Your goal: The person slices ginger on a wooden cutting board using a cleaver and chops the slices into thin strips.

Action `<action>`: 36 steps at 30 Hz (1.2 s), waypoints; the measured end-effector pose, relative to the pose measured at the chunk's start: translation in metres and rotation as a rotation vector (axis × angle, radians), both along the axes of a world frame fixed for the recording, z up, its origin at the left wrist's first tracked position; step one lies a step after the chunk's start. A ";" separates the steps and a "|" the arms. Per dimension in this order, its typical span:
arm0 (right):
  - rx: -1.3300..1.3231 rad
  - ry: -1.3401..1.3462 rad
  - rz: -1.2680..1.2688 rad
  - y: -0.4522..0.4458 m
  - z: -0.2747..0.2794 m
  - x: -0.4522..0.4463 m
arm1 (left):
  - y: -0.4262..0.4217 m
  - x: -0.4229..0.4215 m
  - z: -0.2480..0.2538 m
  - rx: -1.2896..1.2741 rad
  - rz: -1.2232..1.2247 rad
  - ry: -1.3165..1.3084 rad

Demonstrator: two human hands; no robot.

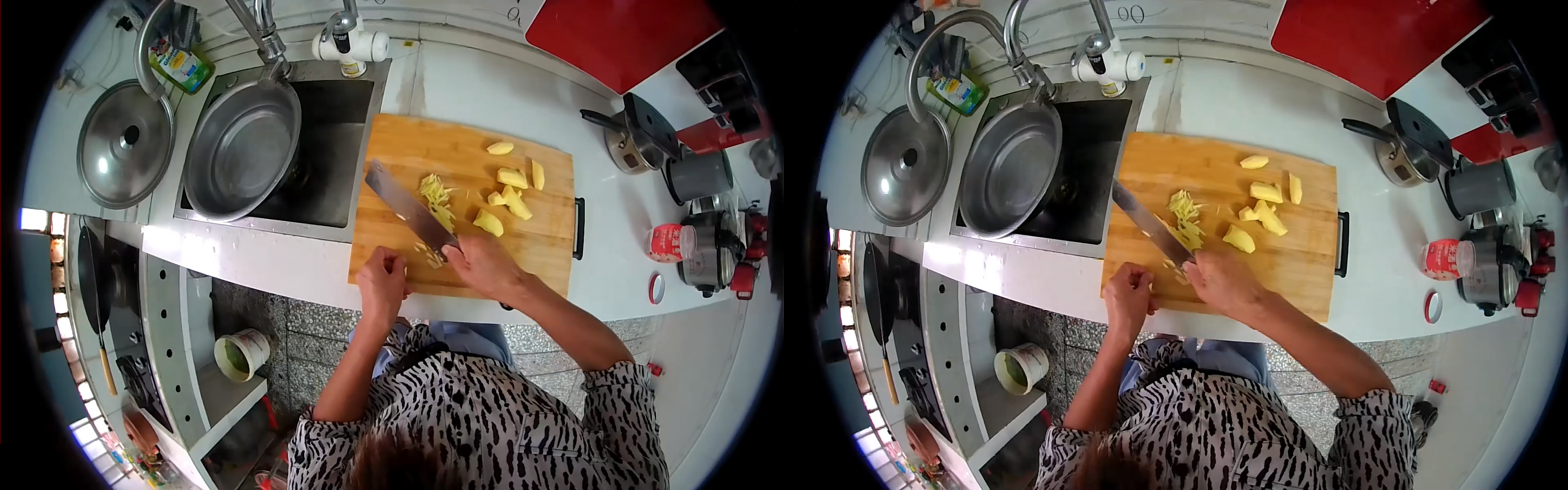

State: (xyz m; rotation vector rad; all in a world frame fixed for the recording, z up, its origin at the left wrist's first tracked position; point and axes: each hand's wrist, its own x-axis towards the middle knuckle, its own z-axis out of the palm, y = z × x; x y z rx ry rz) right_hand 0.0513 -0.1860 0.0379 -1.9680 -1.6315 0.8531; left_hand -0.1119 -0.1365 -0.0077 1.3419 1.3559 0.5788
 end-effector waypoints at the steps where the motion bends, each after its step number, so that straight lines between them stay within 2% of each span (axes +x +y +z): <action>1: -0.007 -0.036 0.028 -0.003 0.001 0.004 | 0.001 -0.001 0.000 -0.001 0.002 -0.002; 6: -0.068 -0.146 0.114 -0.019 -0.012 -0.002 | 0.001 0.001 0.002 0.000 0.008 0.008; 15: 0.098 -0.033 -0.038 -0.001 -0.011 -0.002 | -0.004 -0.005 0.005 0.007 -0.025 0.052; 18: 0.020 -0.054 -0.047 -0.010 0.006 0.008 | -0.007 -0.009 0.004 -0.010 -0.034 0.058; 21: -0.057 -0.060 0.082 -0.021 -0.006 0.007 | -0.008 -0.013 0.008 -0.008 -0.017 0.066; 23: -0.207 -0.136 0.198 -0.023 -0.009 0.002 | -0.008 -0.016 0.009 0.001 -0.004 0.060; 27: -0.131 -0.033 0.154 -0.007 -0.013 0.015 | -0.006 -0.018 0.008 -0.018 0.019 0.047; 33: -0.007 -0.120 0.141 0.033 -0.016 0.059 | 0.005 0.000 0.019 0.025 -0.034 0.022; 36: -0.211 0.219 -0.065 0.033 0.023 0.063 | 0.016 0.006 0.020 0.080 -0.054 0.031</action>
